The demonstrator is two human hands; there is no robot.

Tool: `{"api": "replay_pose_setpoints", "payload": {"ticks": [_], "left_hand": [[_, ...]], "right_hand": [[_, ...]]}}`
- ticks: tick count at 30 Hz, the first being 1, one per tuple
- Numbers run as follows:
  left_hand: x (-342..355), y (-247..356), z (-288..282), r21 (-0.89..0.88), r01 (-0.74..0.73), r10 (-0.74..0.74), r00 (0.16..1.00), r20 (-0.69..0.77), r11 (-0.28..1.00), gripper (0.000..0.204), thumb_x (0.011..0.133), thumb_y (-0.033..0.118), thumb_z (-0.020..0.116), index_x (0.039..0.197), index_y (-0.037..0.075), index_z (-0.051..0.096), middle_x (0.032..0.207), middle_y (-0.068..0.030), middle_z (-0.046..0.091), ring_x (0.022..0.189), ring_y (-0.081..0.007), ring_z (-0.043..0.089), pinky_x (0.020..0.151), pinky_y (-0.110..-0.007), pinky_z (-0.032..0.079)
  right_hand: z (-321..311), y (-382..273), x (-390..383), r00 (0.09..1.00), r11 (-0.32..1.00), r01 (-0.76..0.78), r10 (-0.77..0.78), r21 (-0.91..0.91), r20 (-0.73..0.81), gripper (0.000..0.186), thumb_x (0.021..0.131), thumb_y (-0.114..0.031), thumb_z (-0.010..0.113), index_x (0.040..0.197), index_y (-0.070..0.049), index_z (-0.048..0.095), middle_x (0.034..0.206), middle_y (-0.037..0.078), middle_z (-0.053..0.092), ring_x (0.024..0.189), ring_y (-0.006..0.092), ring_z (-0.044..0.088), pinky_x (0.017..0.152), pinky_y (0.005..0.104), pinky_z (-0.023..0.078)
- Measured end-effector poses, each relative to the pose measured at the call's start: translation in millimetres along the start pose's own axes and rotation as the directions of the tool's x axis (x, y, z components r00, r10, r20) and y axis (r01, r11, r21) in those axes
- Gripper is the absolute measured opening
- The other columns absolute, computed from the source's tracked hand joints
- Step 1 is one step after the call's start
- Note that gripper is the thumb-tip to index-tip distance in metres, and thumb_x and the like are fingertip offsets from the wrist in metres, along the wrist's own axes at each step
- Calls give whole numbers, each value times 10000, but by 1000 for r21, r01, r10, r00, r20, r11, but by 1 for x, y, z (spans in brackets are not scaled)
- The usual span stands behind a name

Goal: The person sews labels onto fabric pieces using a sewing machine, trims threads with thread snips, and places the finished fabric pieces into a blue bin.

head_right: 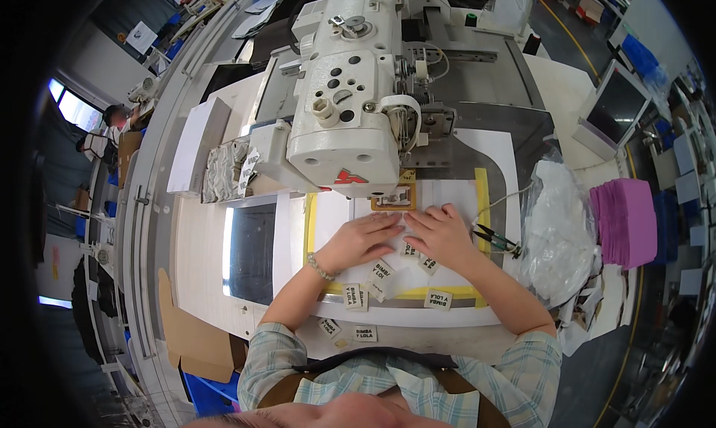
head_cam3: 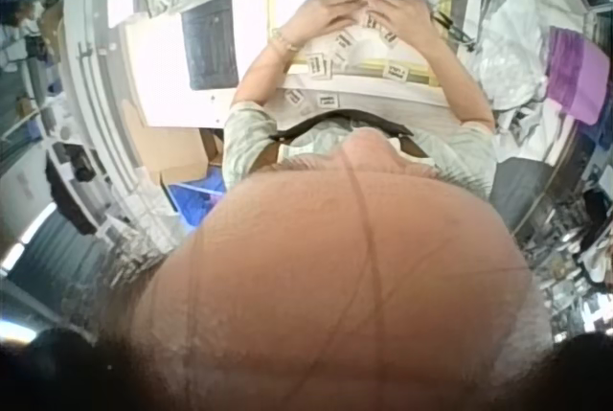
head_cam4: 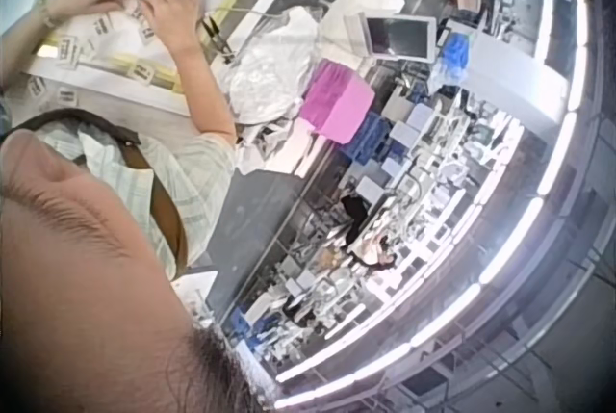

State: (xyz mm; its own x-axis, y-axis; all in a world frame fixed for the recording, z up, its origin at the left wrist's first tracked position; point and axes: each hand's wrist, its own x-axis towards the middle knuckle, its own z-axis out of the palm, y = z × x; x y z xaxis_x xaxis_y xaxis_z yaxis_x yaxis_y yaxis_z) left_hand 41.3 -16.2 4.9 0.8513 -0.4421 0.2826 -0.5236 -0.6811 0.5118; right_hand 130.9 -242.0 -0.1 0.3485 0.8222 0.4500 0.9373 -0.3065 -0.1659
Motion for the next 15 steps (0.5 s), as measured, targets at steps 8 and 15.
{"api": "replay_pose_setpoints", "payload": {"ticks": [8,15], "left_hand": [[-5,14,-5,189,-92,134,966,-222,978,272,758,84,746,1026,83,695,994,-73,714,780,-249,697,653,-306,564],[16,106,-176,362,-186,404,519,-753,913,1008,702,287,839,1453,40,212,1275,-275,490,1128,-374,539,892,-418,491]], "right_hand": [[-2,-5,0,999,996,-30,33,-83,31,492,804,-394,703,1154,-54,635,1108,13,622,991,178,509,819,355,369],[2,-2,5,997,998,-47,49,-35,65,459,825,-355,684,1171,-59,627,1119,21,625,1005,185,497,826,362,369]]}}
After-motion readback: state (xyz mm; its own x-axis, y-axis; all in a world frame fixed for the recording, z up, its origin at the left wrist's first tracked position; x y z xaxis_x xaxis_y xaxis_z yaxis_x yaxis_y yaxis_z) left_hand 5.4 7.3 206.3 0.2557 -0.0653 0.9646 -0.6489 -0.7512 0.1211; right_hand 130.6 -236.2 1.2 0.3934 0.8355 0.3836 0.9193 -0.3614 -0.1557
